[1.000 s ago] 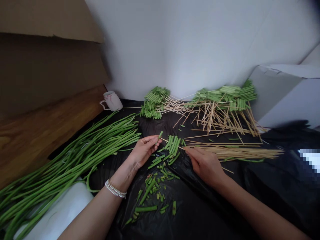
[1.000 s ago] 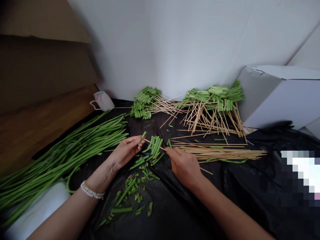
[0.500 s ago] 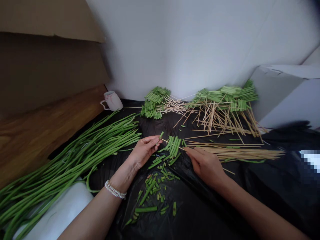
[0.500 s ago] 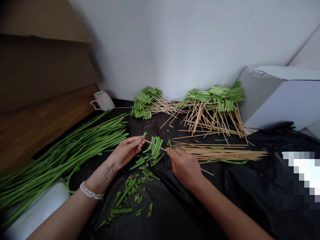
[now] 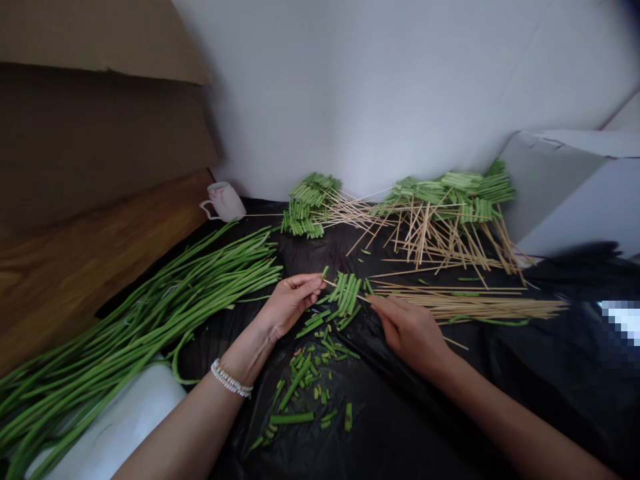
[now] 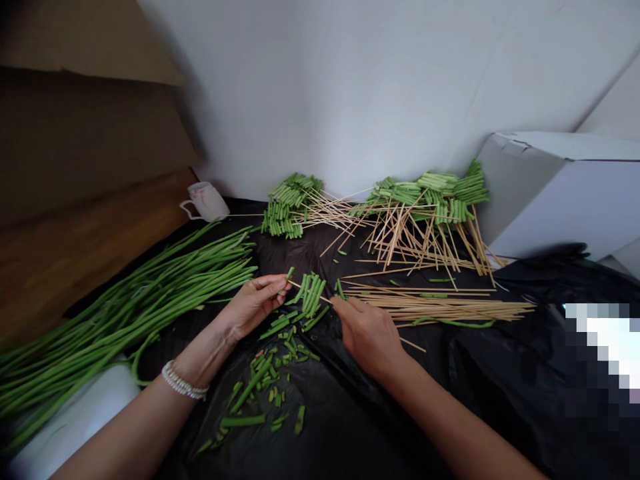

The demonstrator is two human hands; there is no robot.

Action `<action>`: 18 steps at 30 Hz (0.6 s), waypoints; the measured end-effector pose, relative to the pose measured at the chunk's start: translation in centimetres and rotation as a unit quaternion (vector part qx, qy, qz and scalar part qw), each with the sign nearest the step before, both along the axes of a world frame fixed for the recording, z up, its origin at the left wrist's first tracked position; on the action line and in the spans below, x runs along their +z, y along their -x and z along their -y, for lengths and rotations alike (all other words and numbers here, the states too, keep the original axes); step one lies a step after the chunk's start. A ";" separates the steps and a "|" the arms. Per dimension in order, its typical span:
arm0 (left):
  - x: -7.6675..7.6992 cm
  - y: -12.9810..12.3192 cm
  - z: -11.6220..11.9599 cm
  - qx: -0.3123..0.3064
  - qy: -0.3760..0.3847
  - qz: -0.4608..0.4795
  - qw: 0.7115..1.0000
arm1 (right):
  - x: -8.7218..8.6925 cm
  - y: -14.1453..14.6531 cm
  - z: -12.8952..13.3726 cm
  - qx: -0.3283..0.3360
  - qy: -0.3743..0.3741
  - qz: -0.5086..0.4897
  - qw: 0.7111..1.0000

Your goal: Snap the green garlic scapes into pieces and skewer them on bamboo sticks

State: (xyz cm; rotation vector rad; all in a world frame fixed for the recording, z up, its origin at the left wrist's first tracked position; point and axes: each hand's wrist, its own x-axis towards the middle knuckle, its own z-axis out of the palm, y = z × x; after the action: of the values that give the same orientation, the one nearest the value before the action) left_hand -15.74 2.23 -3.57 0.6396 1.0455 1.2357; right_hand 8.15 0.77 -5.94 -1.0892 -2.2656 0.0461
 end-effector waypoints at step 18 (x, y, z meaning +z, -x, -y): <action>-0.3 -0.1 0.0 0.013 -0.004 0.015 1.000 | -0.4 -0.1 -0.1 0.021 0.003 -0.032 0.999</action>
State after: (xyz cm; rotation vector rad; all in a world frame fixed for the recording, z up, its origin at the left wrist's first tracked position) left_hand -15.64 2.27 -3.87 0.6134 1.0276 1.2693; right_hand 8.20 0.89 -6.30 -1.0288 -2.2330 0.1023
